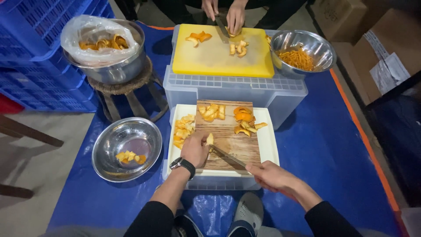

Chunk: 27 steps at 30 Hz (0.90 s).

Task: Slicing orange peels into thin strips on a wooden cutting board.

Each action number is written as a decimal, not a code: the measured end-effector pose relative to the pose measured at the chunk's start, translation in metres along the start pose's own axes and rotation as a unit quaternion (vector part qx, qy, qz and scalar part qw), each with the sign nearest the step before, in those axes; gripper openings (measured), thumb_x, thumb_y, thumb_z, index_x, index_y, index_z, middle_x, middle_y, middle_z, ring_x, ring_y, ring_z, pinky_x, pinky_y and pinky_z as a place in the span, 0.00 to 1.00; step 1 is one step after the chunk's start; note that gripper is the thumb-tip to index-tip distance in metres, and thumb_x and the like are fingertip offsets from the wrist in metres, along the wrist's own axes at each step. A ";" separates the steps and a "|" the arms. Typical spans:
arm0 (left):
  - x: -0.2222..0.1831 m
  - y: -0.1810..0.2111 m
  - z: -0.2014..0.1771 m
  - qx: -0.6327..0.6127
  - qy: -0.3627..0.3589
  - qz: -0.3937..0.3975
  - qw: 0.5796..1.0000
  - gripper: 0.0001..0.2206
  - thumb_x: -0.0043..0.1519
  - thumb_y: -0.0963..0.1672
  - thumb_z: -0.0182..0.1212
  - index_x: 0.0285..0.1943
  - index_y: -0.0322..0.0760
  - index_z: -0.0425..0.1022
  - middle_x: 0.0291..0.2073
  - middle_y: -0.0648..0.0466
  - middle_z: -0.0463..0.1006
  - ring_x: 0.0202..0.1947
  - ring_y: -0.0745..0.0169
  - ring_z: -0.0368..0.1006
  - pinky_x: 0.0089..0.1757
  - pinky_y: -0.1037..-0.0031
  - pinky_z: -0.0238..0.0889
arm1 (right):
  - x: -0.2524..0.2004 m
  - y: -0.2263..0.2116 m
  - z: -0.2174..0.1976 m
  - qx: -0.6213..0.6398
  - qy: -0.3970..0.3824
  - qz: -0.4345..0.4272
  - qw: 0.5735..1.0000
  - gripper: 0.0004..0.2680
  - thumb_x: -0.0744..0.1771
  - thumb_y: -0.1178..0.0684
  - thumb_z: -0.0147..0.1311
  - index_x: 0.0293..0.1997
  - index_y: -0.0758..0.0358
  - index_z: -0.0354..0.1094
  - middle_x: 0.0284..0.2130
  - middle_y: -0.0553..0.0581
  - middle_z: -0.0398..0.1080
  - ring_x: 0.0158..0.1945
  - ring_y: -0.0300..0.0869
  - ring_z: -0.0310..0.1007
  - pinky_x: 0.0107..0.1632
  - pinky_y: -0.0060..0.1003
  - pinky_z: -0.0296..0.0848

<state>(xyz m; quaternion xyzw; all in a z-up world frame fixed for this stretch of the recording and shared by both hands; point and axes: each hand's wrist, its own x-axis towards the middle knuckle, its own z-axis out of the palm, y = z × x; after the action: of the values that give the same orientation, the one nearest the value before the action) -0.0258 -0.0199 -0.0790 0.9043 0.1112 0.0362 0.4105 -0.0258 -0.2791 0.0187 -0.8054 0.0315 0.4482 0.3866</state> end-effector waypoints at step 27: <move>0.001 -0.034 -0.009 0.139 -0.073 0.163 0.974 0.22 0.55 0.46 0.64 0.61 0.54 0.77 0.55 0.62 0.76 0.59 0.51 0.61 0.51 0.61 0.60 | -0.003 -0.028 -0.009 -0.297 0.053 -0.060 0.952 0.23 0.70 0.34 0.43 0.18 0.59 0.66 0.12 0.53 0.64 0.19 0.41 0.63 0.26 0.33 0.63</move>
<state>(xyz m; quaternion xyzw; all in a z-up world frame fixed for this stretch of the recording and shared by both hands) -0.0321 0.0087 -0.0981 0.9588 -0.0642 0.0207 0.2759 -0.0100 -0.2657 0.0403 -0.9067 -0.1305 0.3704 0.1540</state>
